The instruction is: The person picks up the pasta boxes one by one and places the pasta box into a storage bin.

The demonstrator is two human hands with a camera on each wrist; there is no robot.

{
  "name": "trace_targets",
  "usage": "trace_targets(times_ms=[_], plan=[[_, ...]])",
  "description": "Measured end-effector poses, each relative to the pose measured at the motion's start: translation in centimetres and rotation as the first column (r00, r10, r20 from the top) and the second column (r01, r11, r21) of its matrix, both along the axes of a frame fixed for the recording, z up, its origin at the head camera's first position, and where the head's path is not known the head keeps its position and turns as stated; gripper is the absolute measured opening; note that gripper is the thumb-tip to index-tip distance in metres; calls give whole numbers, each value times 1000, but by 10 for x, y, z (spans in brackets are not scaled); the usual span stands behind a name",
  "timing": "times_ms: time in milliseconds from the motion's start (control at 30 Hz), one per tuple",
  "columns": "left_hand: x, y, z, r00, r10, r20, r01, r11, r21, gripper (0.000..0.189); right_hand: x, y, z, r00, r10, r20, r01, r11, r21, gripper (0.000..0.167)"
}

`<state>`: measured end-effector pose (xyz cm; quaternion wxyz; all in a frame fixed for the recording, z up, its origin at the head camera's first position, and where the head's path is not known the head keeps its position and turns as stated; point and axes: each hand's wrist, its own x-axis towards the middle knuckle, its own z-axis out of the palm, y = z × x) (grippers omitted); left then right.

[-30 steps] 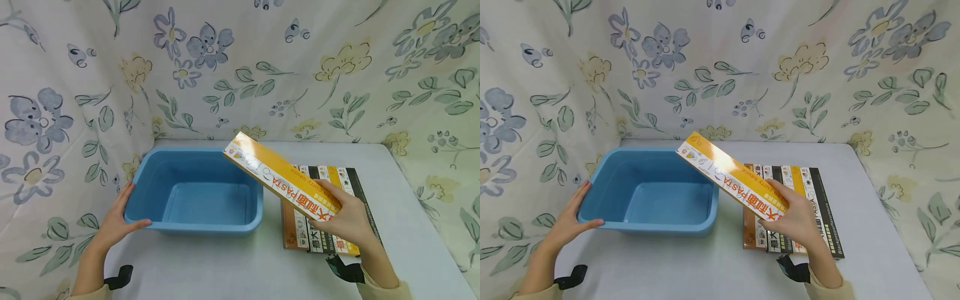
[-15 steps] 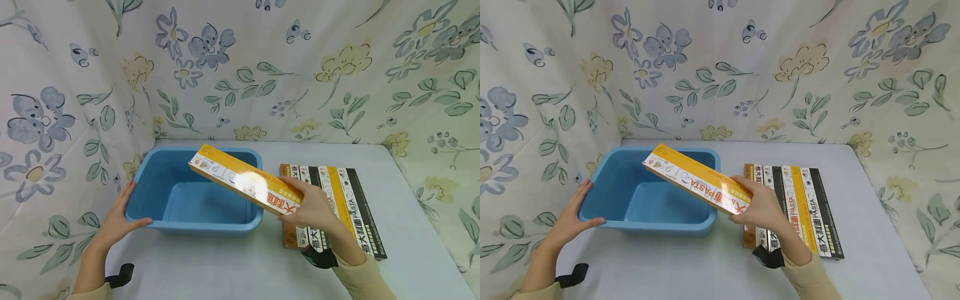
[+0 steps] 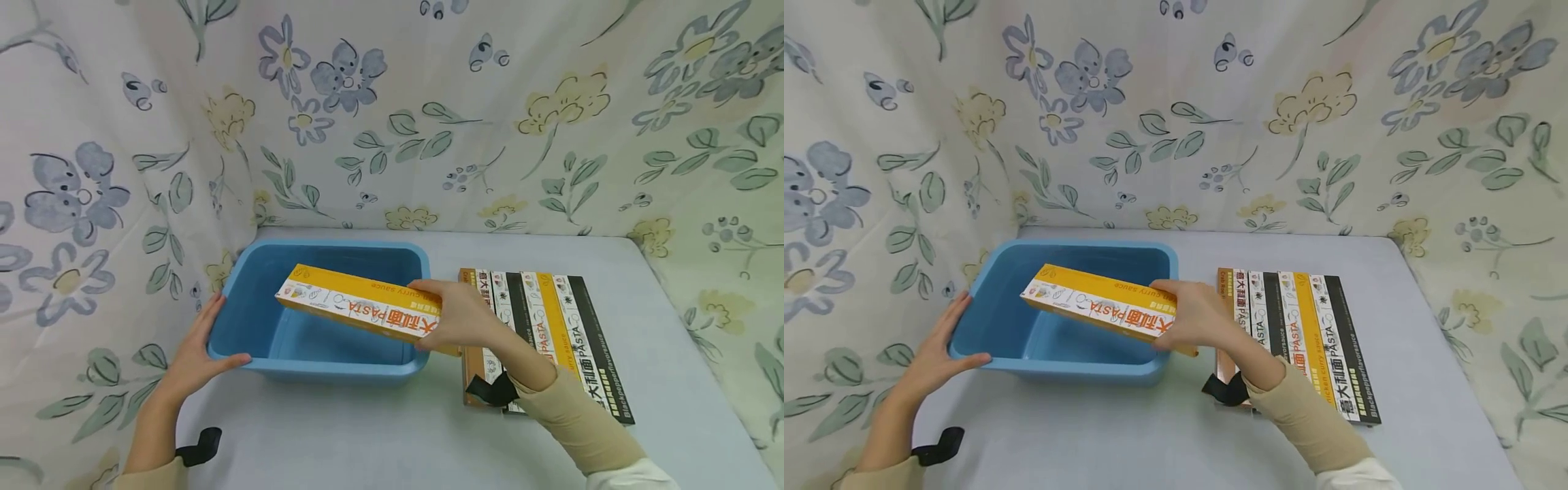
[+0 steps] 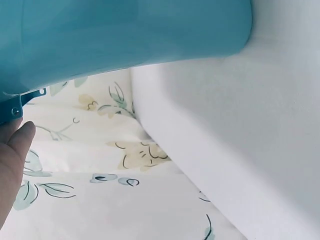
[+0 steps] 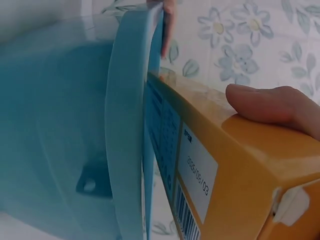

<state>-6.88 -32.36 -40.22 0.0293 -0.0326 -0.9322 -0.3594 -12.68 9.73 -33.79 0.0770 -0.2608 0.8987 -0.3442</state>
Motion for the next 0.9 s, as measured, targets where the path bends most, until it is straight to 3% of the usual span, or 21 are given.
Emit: trace_targets(times_ms=[233,533,900], plan=[[1,0,-3,1000,7,-17,-7,1000,-4,112,-5,-28,4,992,129,8,-129,985,114,78],[0,1,-1,1000,-10,-22,10,1000,-5,111,-7,-54,14,968,251,21,-248,937,246,71],[0,-1,2,1000,-24,-18,23,999,-24,112,-22,-96,22,963,259,79,-269,875,402,67]])
